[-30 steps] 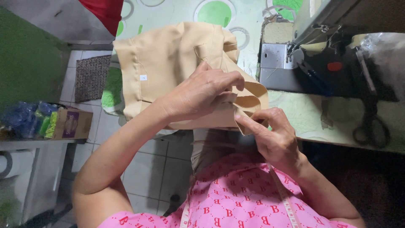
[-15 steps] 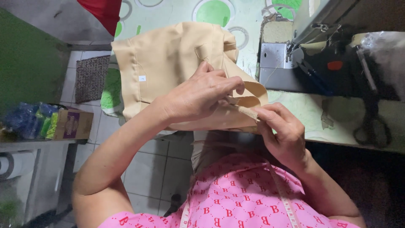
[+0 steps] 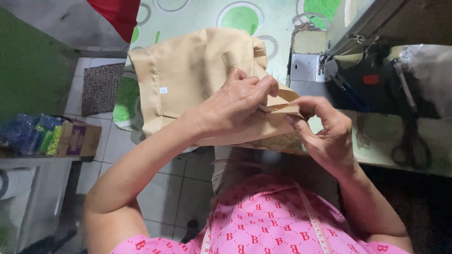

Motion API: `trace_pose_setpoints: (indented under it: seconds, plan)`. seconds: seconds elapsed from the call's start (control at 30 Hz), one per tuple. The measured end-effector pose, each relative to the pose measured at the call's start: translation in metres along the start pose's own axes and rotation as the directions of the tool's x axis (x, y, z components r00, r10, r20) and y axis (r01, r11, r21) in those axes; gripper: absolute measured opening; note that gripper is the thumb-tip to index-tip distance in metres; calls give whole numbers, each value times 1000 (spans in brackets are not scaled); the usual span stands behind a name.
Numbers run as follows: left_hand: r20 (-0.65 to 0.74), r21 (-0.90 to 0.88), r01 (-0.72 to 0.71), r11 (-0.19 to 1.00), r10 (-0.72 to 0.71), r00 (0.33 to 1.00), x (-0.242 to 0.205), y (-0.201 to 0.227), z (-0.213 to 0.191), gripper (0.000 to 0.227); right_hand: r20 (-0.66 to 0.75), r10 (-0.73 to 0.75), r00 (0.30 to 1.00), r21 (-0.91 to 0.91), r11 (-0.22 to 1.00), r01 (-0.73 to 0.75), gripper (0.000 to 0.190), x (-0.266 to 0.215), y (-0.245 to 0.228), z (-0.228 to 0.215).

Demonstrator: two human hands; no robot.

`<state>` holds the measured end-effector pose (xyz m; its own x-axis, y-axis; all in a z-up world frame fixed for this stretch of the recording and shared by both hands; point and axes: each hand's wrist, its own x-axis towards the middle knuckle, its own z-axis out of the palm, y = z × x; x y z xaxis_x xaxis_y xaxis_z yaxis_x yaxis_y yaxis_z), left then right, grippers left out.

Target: A person measures the waist and seams of a pair of tan shorts using a flexible measuring tape at a sewing workstation.

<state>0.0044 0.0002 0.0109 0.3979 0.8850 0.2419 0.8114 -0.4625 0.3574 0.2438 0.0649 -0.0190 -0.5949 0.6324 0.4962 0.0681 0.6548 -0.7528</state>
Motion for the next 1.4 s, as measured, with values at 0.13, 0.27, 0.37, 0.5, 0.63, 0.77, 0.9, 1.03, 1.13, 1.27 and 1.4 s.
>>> trace_pose_setpoints:
  seconds: [0.13,0.27,0.37,0.5,0.63,0.77,0.9,1.03,1.13,1.27,1.4]
  plan:
    - [-62,-58,-85,995,82,995,-3,-4,5,52,47,42,998,35,998,-44,26,9,-7,-1]
    - [-34,-67,-13,998,11,999,-1,-3,8,48,105,58,993,48,997,-63,12,13,-12,2]
    - [-58,-74,-69,995,65,996,0,-3,9,56,105,65,992,36,997,-69,10,14,-12,3]
    - [-54,-87,-40,995,36,998,3,17,-10,51,136,80,987,31,996,-85,11,19,-8,1]
    - [-78,-86,-23,996,16,997,3,25,-16,43,149,84,985,8,996,-86,13,26,0,-1]
    - [-95,-93,-44,995,35,995,5,5,-10,46,152,148,977,123,978,-167,17,29,10,3]
    - [-106,-100,-61,993,51,993,1,0,-31,54,245,174,954,301,922,-246,44,30,13,3]
    - [-53,-125,-25,992,19,998,-4,-5,-49,57,348,35,937,199,974,-110,22,33,20,-6]
    - [-33,-166,-7,986,2,999,-10,-5,-59,62,348,12,937,215,972,-92,6,51,17,-12]
    - [-65,-79,3,997,-8,998,-8,3,-95,51,391,132,911,398,868,-296,18,75,9,-16]
    - [-164,-225,66,972,-104,981,-11,6,-133,44,289,97,952,226,960,-167,15,106,-8,-14]
